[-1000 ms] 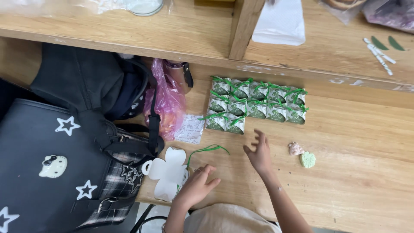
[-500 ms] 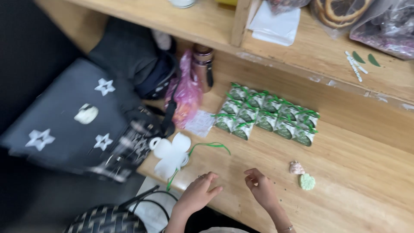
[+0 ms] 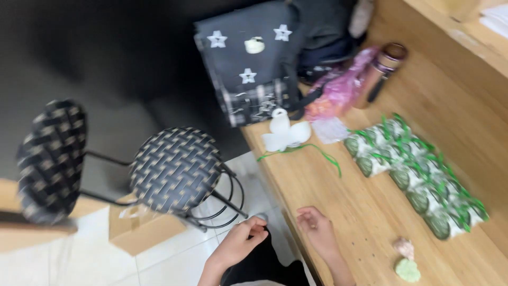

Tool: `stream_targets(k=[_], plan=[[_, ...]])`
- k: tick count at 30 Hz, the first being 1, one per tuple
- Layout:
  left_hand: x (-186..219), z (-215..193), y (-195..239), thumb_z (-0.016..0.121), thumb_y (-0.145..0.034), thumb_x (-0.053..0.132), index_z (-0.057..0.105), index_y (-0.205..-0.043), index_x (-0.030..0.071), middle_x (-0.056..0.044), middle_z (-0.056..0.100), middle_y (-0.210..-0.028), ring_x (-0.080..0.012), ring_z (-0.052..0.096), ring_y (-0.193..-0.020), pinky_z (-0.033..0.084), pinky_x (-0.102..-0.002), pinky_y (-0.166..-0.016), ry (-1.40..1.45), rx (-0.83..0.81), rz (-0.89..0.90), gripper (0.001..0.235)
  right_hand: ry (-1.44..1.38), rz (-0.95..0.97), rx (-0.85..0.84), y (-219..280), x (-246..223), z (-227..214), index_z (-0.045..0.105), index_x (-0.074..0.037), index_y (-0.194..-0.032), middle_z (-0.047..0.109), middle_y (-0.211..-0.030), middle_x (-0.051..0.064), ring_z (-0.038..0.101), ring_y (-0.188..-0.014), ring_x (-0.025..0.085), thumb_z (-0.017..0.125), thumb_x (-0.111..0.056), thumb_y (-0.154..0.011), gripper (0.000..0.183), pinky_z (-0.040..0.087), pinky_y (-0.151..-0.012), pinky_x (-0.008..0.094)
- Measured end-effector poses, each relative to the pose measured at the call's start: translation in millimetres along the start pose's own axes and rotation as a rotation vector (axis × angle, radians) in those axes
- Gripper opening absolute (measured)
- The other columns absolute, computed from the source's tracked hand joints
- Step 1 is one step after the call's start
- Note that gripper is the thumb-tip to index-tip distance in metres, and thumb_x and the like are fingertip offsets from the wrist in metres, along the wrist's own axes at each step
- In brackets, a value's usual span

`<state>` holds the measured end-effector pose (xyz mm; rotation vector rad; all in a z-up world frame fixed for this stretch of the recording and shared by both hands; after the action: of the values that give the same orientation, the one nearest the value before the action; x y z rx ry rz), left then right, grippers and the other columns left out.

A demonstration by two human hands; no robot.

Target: Checking and organizing scented candles in a display and workshop area.

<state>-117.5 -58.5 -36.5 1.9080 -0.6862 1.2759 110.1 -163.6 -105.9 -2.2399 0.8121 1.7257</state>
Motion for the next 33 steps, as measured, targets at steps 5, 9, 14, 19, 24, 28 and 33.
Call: stream_targets(k=[5, 9, 14, 19, 24, 28, 33], plan=[[3.6, -14.4, 54.4, 0.069, -0.092, 0.019, 0.066, -0.113, -0.001, -0.012, 0.078, -0.101, -0.0198, 0.077, -0.093, 0.059, -0.032, -0.086, 0.059, 0.165, -0.04, 0.029, -0.032, 0.006, -0.202, 20.7, -12.7, 45.8, 0.069, -0.002, -0.111, 0.077, -0.09, 0.007, 0.075, -0.082, 0.015, 0.062, 0.003, -0.089, 0.024, 0.06, -0.073, 0.028], [4.4, -24.7, 88.7, 0.068, -0.093, 0.019, 0.066, -0.114, 0.0, -0.012, 0.077, -0.102, -0.0205, 0.076, -0.095, 0.059, -0.032, -0.086, 0.087, 0.314, -0.049, 0.028, 0.013, 0.087, -0.374, 19.8, -27.1, 87.5, 0.069, -0.003, -0.113, 0.076, -0.092, 0.008, 0.073, -0.084, 0.015, 0.062, -0.001, -0.092, 0.021, 0.057, -0.07, 0.029], [5.3, -44.0, 152.8, 0.068, -0.094, 0.021, 0.068, -0.114, 0.001, -0.011, 0.077, -0.103, -0.0196, 0.075, -0.098, 0.057, -0.033, -0.087, 0.135, 0.505, -0.109, 0.028, 0.096, -0.015, -0.562, 22.3, -63.8, 150.8, 0.068, -0.004, -0.114, 0.077, -0.094, 0.008, 0.075, -0.084, 0.016, 0.061, -0.005, -0.093, 0.022, 0.057, -0.068, 0.03], [-24.7, -76.6, 237.6, 0.067, -0.094, 0.021, 0.067, -0.112, 0.001, -0.011, 0.077, -0.101, -0.0203, 0.076, -0.097, 0.059, -0.034, -0.088, 0.147, 0.744, -0.149, 0.028, 0.116, -0.129, -0.736, 45.8, -108.9, 232.0, 0.069, -0.003, -0.115, 0.077, -0.097, 0.008, 0.075, -0.085, 0.016, 0.062, -0.008, -0.095, 0.022, 0.062, -0.071, 0.03], [-39.6, -107.0, 349.1, 0.063, -0.096, 0.022, 0.068, -0.116, 0.002, -0.011, 0.076, -0.104, -0.0204, 0.074, -0.102, 0.058, -0.034, -0.089, 0.16, 0.947, -0.248, 0.029, 0.083, -0.126, -0.923, 84.9, -110.0, 335.0, 0.069, -0.003, -0.116, 0.076, -0.098, 0.012, 0.073, -0.085, 0.018, 0.063, -0.004, -0.094, 0.023, 0.06, -0.073, 0.032], [-62.8, -118.3, 443.5, 0.063, -0.097, 0.024, 0.067, -0.117, 0.003, -0.011, 0.076, -0.107, -0.0208, 0.074, -0.104, 0.058, -0.035, -0.09, 0.183, 1.095, -0.289, 0.03, 0.12, -0.206, -1.034, 147.8, -139.0, 412.4, 0.069, -0.003, -0.116, 0.077, -0.099, 0.011, 0.074, -0.086, 0.018, 0.062, -0.004, -0.094, 0.023, 0.059, -0.073, 0.032], [-94.5, -121.1, 559.8, 0.063, -0.096, 0.024, 0.068, -0.116, 0.001, -0.014, 0.076, -0.108, -0.0225, 0.074, -0.104, 0.058, -0.035, -0.09, 0.177, 1.277, -0.344, 0.031, 0.129, -0.253, -1.197, 247.5, -175.1, 494.0, 0.069, -0.003, -0.117, 0.077, -0.101, 0.01, 0.075, -0.091, 0.018, 0.061, -0.006, -0.095, 0.023, 0.06, -0.075, 0.03]])
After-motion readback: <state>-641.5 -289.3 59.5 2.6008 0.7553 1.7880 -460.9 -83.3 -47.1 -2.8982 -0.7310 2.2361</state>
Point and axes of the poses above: each hand's wrist, its own y-axis away from the middle knuckle, its own z-axis out of the palm, x = y × z, the point moved 7 cm from there along -y, towards the middle knuckle
